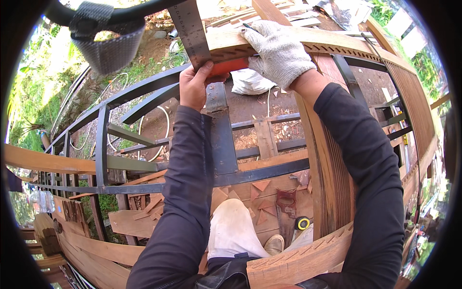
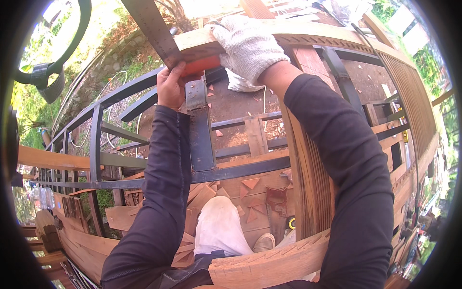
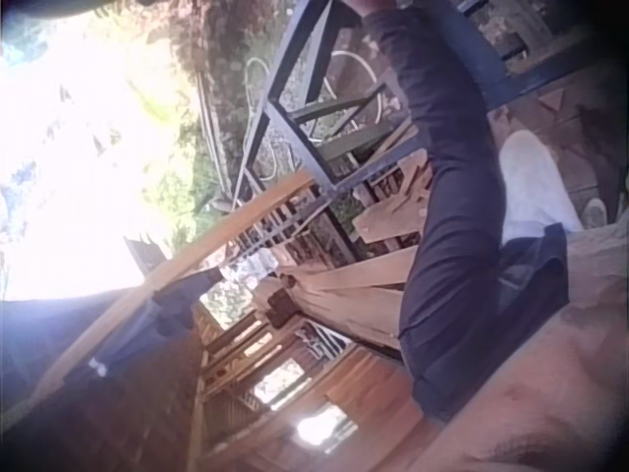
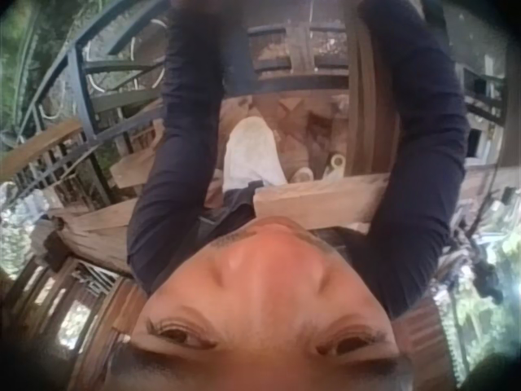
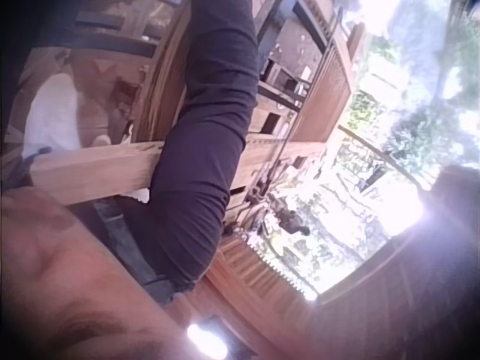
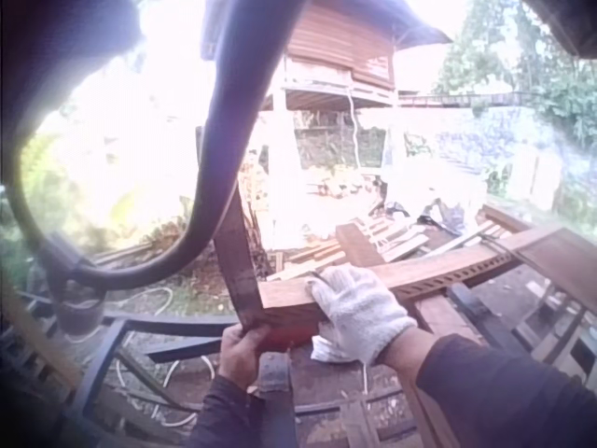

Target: The person measures and marks wooden planks using a try square and pencil, then positions and secures them onto a metal frame. The person also uses a hand saw to cut wood and a power drill to fasten components.

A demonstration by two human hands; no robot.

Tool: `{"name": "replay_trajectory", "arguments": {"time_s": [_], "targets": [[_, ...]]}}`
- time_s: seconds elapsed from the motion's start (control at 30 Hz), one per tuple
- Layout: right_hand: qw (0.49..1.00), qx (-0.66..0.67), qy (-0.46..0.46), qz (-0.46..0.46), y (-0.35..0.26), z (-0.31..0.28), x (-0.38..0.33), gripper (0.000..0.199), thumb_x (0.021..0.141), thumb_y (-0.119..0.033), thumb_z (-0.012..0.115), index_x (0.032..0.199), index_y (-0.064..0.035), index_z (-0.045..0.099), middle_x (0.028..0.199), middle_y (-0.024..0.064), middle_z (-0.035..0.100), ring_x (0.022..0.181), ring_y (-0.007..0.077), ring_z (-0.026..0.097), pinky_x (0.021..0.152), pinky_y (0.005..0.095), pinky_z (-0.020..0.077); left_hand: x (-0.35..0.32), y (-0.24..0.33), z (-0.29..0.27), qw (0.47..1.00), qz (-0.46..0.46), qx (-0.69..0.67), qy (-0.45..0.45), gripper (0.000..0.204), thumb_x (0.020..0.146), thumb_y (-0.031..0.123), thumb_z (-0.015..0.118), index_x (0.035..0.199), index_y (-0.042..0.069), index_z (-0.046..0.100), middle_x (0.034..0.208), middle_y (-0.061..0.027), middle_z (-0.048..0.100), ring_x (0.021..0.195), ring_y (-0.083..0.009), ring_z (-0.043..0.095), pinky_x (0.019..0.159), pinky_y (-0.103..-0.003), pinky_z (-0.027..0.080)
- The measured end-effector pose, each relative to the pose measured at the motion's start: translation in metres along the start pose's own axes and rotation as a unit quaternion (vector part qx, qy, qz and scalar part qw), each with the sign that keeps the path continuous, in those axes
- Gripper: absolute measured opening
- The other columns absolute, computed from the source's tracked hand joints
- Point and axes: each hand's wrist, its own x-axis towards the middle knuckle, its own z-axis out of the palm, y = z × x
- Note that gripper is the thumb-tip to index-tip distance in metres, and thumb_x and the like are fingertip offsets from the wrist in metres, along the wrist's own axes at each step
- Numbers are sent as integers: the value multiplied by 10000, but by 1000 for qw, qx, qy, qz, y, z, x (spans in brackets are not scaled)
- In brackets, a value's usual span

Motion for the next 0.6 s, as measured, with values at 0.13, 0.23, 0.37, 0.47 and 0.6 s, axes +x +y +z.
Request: {"name": "replay_trajectory", "arguments": {"time_s": [0.13, 0.23, 0.37, 0.47, 0.6], "targets": [[996, 4, -79, 42, -5, -8, 3, 605, 818, -245, 810, 1347, -37, 603, 1330, 196, 613, 1265, 376, 573, 1084, 446, 468, 1, -2, -1, 1000, -1, -21, -6, 245, 1031, 121, 602, 1136, -83, 689, 1057, -203, 746, 888, -295, 753, 777, -416, 640], [997, -1, -74, 33, -3, -8, 2, 600, 821, -256, 807, 1343, -37, 607, 1326, 197, 614, 1264, 376, 575, 1082, 446, 469, 1, -3, 1, 1000, -3, -30, 0, 246, 1030, 116, 594, 1136, -86, 686, 1055, -205, 745, 895, -298, 751, 783, -415, 638], [998, 3, -56, 26, -4, -7, 2, 594, 827, -266, 800, 1341, -40, 607, 1321, 195, 614, 1253, 376, 579, 1079, 452, 467, 0, -5, 1, 999, 12, -32, 9, 248, 1015, 114, 599, 1131, -88, 684, 1031, -210, 746, 854, -307, 756, 750, -416, 643], [999, 2, -42, 18, -3, -4, 0, 591, 828, -268, 798, 1339, -41, 606, 1327, 193, 610, 1248, 376, 581, 1076, 455, 467, 0, -7, -3, 999, 18, -29, 13, 244, 1013, 117, 591, 1124, -80, 684, 1023, -211, 747, 842, -317, 757, 736, -427, 638], [999, -5, -48, 18, -2, -1, 1, 592, 829, -271, 797, 1339, -42, 605, 1338, 191, 603, 1245, 378, 582, 1068, 453, 470, 1, -9, -4, 999, 24, -35, 13, 236, 1014, 116, 593, 1111, -79, 681, 1007, -213, 747, 828, -318, 757, 720, -423, 641]]}}
